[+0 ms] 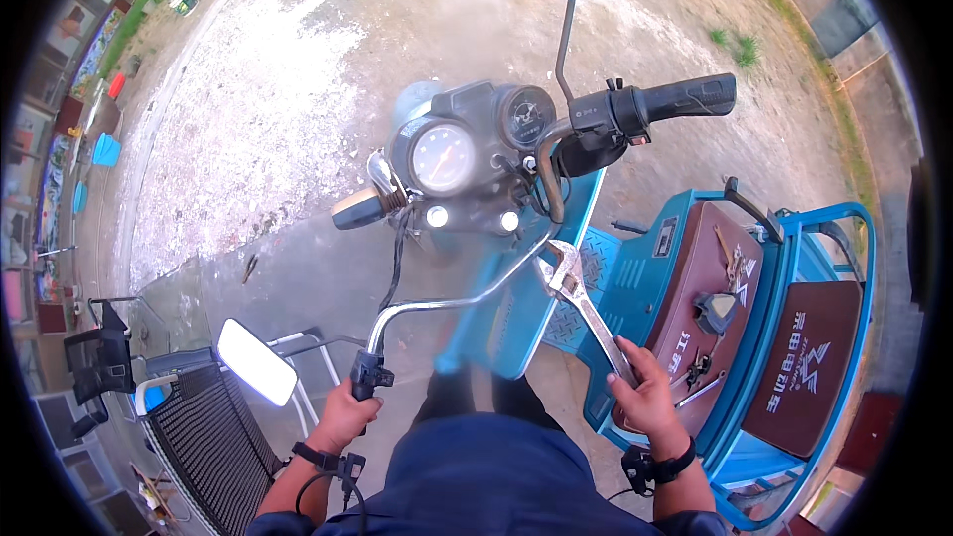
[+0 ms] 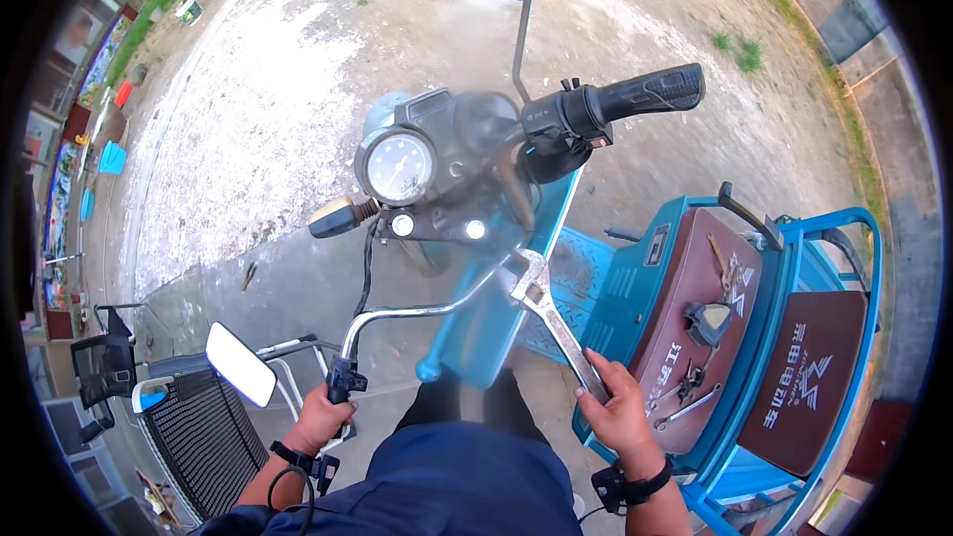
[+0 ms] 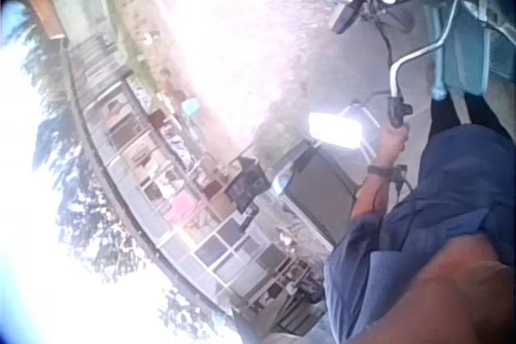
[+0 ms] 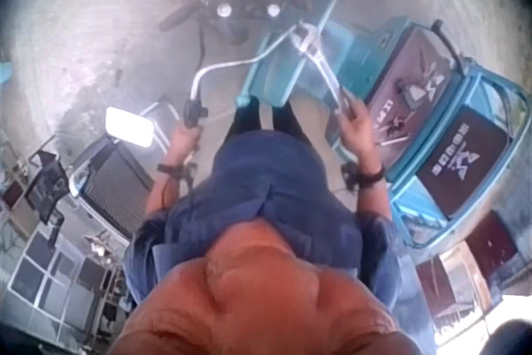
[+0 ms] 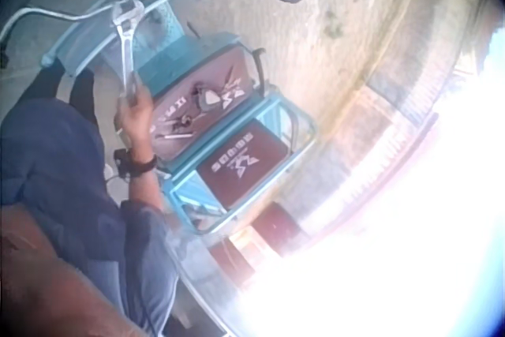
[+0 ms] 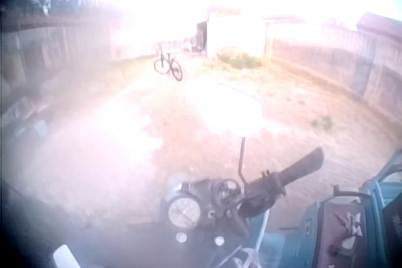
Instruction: The person uses a wrench to tighten a bolt on the handlebar of a blue tricycle, then rotates the handlebars and operates a switch near the dashboard.
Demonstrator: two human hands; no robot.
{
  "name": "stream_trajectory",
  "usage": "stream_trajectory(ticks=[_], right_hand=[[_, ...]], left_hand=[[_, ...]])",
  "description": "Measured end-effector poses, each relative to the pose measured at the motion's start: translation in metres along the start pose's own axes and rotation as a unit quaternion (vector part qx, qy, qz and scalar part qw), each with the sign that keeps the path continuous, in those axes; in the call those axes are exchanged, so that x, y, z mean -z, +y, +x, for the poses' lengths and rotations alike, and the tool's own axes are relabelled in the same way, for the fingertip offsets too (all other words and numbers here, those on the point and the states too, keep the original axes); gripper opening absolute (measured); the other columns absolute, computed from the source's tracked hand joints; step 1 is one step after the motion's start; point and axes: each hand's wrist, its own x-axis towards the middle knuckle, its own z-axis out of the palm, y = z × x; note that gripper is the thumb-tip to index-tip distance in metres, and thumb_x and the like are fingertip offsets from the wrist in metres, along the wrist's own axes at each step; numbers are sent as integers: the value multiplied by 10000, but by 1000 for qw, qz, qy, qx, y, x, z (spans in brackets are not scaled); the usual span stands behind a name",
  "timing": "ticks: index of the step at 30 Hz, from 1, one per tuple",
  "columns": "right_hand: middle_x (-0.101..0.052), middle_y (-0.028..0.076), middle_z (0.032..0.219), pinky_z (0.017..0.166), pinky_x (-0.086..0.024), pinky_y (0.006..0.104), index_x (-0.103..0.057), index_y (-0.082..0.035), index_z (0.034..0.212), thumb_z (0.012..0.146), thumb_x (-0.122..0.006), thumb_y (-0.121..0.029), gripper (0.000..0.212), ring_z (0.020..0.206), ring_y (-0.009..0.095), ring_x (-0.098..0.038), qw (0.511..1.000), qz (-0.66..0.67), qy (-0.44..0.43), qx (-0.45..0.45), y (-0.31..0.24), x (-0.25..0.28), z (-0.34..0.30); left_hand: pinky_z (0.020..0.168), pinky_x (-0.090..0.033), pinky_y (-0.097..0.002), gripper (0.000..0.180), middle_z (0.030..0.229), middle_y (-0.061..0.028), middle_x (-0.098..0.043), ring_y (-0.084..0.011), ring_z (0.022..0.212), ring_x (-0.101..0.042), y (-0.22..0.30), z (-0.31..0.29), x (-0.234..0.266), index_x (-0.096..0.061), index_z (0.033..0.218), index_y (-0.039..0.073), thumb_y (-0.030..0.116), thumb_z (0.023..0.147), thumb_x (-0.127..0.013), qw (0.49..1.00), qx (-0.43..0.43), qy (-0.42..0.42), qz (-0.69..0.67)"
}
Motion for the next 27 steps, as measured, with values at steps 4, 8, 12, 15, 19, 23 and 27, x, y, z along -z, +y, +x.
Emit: stream_trajectory(ticks=[4,8,12,15,19,23,27], right_hand=[[-577,79,919,760,-466,289,-591,-32,1382,846,-711,-34,549,842,179,-574,999,9,24,29,4,10,2],[-573,75,926,773,-466,286,-584,-32,1391,851,-705,-26,553,849,174,-571,999,29,31,35,2,21,3],[-577,47,1123,925,-463,266,-540,-36,1441,888,-681,-4,572,1053,124,-575,999,31,-5,12,4,30,3],[-581,51,1116,917,-465,269,-540,-33,1440,885,-686,-18,574,1042,125,-579,999,32,-4,17,9,33,4],[-583,55,1112,909,-469,270,-540,-31,1440,884,-685,-24,575,1024,128,-585,1000,14,-14,18,10,40,3],[-584,59,1119,918,-470,272,-541,-24,1437,885,-683,-23,570,1036,133,-589,999,22,-27,14,15,41,4],[-599,81,1189,971,-463,282,-537,-15,1439,885,-681,-16,573,1116,150,-592,999,21,-40,8,20,41,5]], left_hand=[[576,-492,-281,289,769,-34,-615,-114,617,-596,29,-31,-10,-585,1042,-5,94,822,-744,1000,-4,1,-20],[564,-490,-285,421,761,-28,-612,-112,639,-606,53,-52,-19,-579,1208,-10,142,846,-733,999,-32,4,-37],[583,-496,-285,409,762,-31,-612,-111,644,-607,66,-58,-39,-567,1196,-12,141,858,-739,997,-48,2,-56],[587,-499,-291,338,753,-28,-596,-115,641,-598,78,-61,-58,-544,1115,4,122,869,-744,993,-36,-4,-113],[577,-493,-294,300,759,-32,-588,-122,638,-594,92,-65,-75,-539,1089,9,118,884,-729,984,-50,-16,-171],[587,-504,-294,216,790,-39,-590,-138,652,-604,96,-65,-74,-537,1057,21,125,931,-678,974,-20,-61,-218],[598,-519,-292,150,822,-39,-602,-142,671,-609,96,-66,-69,-549,1005,40,166,986,-627,953,29,-106,-281]])
